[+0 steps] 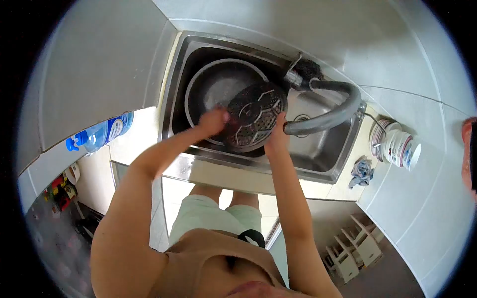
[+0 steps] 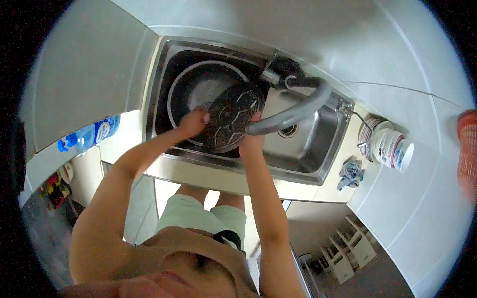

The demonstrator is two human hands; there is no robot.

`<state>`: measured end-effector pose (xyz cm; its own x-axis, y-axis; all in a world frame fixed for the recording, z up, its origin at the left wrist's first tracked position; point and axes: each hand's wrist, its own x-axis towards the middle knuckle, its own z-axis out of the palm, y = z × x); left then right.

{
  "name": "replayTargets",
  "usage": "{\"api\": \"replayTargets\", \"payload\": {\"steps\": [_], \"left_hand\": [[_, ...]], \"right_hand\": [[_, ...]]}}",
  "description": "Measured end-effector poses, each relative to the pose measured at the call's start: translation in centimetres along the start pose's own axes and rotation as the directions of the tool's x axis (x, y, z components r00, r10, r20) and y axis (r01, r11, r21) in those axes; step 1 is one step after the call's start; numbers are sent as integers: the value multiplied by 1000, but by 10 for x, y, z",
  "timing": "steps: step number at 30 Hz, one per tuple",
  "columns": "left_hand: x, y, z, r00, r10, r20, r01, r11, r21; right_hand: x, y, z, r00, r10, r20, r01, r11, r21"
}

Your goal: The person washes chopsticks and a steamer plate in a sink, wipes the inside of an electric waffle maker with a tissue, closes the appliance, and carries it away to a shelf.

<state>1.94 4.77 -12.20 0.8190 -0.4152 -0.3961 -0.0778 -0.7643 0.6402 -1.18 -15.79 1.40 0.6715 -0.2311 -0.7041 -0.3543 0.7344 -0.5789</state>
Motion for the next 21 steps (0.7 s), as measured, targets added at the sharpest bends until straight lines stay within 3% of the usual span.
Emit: {"api": "replayTargets", "payload": {"steps": [1, 2, 3, 6, 7, 10, 13, 14, 15, 16, 18, 19, 21], "left_hand": [[12, -23, -3, 994, -89, 62, 82, 991, 103], [26, -45, -9, 982, -97, 162, 70, 984, 163], [41, -69, 2, 992, 120, -32, -101, 929, 357], [32, -17, -2, 990, 55, -131, 1, 917, 399], [31, -25, 20, 989, 143, 25, -136, 851, 508], [27, -18, 35, 866, 299, 401, -469, 765, 442], [59, -45, 61, 1000, 22, -18, -13, 913, 409], [65, -43, 54, 980, -198, 10, 195, 973, 125], [72, -38, 44, 916, -389, 94, 400, 903, -155], [77, -32, 32, 818, -528, 227, 573, 717, -397], [64, -27, 11, 966, -252, 67, 259, 951, -170], [57, -17, 4, 997, -80, 18, 81, 996, -32], [23, 61, -39, 956, -275, -98, 285, 953, 103]], "right_hand": [[-11, -7, -1, 997, 15, -82, -18, 999, -31], [-19, -15, -4, 987, 25, -161, -35, 998, -61], [-29, -22, -8, 997, 11, -80, -14, 999, -34], [-68, -36, -20, 986, -21, -163, 19, 1000, -14], [-79, -40, -27, 986, -42, -161, 43, 999, 2], [-114, -59, -51, 982, -83, -172, 92, 995, 42], [-146, -87, -81, 980, -58, -192, 67, 997, 39], [-155, -93, -89, 968, -104, -227, 111, 994, 19], [-163, -100, -101, 962, -121, -245, 124, 992, -5], [-170, -107, -110, 955, -140, -262, 138, 990, -26], [-183, -118, -122, 920, -264, -289, 251, 965, -82], [-188, -125, -128, 896, -327, -301, 308, 945, -111], [-181, -127, -149, 849, -492, -192, 344, 791, -505]]}}
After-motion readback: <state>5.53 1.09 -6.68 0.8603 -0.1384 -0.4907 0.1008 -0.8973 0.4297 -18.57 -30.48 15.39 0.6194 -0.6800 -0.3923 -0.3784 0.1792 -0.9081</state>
